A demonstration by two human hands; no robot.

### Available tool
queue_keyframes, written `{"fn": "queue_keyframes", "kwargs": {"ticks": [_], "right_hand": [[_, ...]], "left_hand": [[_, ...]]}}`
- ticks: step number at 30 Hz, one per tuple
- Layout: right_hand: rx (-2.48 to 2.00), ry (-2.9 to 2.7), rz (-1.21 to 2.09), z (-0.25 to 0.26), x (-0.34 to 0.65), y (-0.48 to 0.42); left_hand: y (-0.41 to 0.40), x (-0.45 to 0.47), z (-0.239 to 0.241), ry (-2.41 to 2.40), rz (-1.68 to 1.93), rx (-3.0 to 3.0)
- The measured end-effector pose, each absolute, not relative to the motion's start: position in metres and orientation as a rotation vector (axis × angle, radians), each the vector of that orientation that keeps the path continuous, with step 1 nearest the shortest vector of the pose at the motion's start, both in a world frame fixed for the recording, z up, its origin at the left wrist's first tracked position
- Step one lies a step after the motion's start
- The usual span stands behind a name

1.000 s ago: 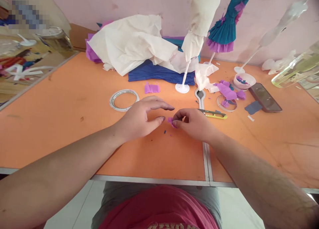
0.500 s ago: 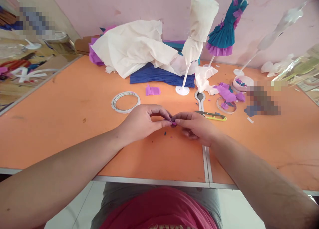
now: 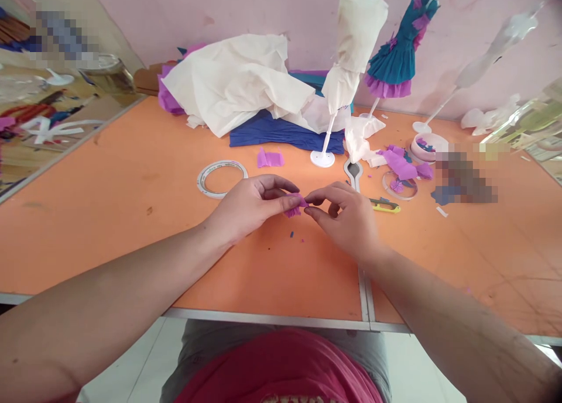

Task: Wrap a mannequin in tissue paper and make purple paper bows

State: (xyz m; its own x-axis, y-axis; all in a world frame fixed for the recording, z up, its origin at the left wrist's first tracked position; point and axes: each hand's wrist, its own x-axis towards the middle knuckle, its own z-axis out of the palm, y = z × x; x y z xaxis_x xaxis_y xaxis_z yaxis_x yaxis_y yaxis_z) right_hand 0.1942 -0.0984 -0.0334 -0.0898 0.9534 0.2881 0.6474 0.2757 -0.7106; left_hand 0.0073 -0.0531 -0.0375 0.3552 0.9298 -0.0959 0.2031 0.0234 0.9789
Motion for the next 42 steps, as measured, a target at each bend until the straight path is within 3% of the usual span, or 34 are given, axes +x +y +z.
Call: {"fn": "queue_keyframes", "kwargs": {"ticks": [8,12,17,29,42], "right_hand": [[-1.416,-1.755,0.536,-0.028,0.192,-0.101],[-1.495,-1.404,1.059,-0.028,0.185,-0.102],[-1.233,-0.982,1.624,-0.031,0.176,-0.105],[-1.497,-1.380,1.130,-0.027,0.181,-0.107],[-1.453,-1.258,1.340,-0.024,0.194,-0.099]], "left_hand": [[-0.054,0.009,-0.042,0.969,0.858,1.262],[-0.061,0.015,-0.039,0.988,1.008,1.300],[-0.069,0.023,-0.034,1.065,1.161,1.429],[-0.065,0.026,-0.042,1.079,1.160,1.380],[-0.064,0.019,-0.041,0.967,1.155,1.294]]}}
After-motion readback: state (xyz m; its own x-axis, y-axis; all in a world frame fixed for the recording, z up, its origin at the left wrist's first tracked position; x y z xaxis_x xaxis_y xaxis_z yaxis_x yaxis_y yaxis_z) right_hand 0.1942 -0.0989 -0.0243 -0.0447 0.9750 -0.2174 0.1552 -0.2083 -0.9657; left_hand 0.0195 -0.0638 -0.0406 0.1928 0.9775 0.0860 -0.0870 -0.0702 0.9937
